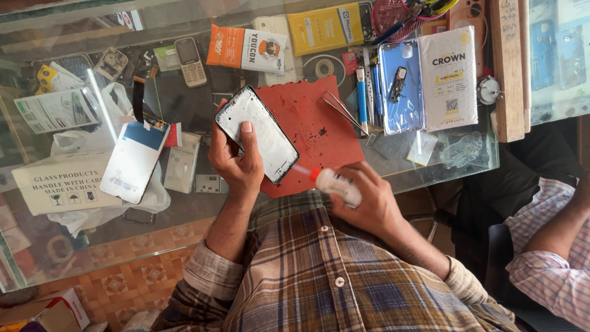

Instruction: The person holds a disassembled phone frame and scrapes old adhesive and residue from its edges with a small blade tool. They apply liquid from a bottle onto the frame, continue scraping around the perimeter, and wipe debris from the red mat while working.

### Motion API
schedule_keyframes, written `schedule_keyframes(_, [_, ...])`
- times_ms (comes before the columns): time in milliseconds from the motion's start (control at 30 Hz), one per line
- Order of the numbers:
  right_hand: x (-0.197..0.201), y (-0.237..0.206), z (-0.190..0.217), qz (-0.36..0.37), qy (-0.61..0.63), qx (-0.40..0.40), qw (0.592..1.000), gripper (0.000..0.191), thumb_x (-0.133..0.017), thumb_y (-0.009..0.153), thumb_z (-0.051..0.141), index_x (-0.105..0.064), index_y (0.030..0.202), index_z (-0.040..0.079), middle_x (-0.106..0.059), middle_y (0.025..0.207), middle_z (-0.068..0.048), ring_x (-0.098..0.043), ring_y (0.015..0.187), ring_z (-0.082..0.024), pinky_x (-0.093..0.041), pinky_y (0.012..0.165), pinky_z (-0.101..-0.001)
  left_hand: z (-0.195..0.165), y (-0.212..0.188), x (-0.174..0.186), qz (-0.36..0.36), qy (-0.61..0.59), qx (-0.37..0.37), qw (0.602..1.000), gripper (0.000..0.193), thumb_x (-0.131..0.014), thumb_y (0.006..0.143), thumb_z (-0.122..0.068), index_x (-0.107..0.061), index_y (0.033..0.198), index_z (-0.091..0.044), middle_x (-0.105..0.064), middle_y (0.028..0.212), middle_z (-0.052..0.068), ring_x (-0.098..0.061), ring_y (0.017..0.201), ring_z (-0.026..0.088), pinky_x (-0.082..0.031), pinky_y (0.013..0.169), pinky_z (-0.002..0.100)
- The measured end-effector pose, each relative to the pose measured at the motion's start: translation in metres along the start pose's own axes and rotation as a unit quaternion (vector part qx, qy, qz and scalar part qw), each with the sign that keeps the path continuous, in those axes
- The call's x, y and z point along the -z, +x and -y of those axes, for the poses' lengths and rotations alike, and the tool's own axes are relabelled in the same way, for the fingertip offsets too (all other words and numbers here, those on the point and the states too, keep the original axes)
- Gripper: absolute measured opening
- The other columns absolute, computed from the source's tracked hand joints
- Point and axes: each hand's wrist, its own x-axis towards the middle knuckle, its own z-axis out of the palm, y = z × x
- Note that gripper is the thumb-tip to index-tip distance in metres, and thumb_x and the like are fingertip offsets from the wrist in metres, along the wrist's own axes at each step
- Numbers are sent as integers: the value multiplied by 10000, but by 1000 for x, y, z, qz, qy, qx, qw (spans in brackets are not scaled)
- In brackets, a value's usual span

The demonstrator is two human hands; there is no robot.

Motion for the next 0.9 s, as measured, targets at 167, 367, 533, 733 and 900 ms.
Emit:
schedule_keyframes(167, [0, -1, -5, -18, -22, -14, 1000, 454, -794, 758, 119, -644, 1170, 1, -668, 1105, -155, -735, 895, -334, -612, 730, -402, 0, 2, 0, -1, -9, -4, 1000, 413, -571, 1118, -120, -490, 1480, 63, -679, 1252, 111, -671, 1052, 104, -571, 887, 270])
schedule_keyframes(367, [1, 8, -20, -76, -27, -45, 996, 458, -789, 796, 86, -639, 1215, -25, -666, 1172, -175, -737, 980, -279, -617, 800, -372, 4, 4, 1, 3, -21, 7, 1000, 421, -583, 1114, -124, -488, 1481, 58, -666, 1281, 104, -660, 1097, 112, -567, 929, 279])
schedule_keyframes(533, [7, 44, -44, -143, 66, -19, 987, 535, -762, 866, 6, -573, 1364, -54, -665, 1326, -178, -682, 1160, -240, -576, 998, -361, 12, 10, 4, 52, -71, 90, 992, 412, -618, 1075, -67, -533, 1463, 40, -675, 1239, 76, -632, 1054, 95, -541, 917, 261])
schedule_keyframes(733, [-1, 136, -67, -191, 173, 31, 966, 606, -768, 912, -39, -476, 1443, -33, -601, 1363, -144, -680, 1268, -227, -575, 1106, -343, 11, 21, 2, 155, -84, 179, 968, 464, -620, 952, 1, -525, 1406, 5, -676, 1197, 70, -658, 1059, 111, -544, 908, 264])
schedule_keyframes(900, [-8, 189, -69, -180, 113, 76, 974, 555, -809, 943, -8, -502, 1404, 5, -545, 1373, -151, -712, 1258, -268, -623, 1087, -328, 6, 23, 1, 179, -34, 116, 976, 453, -622, 922, 47, -521, 1361, 2, -672, 1194, 83, -651, 1080, 126, -538, 926, 268])
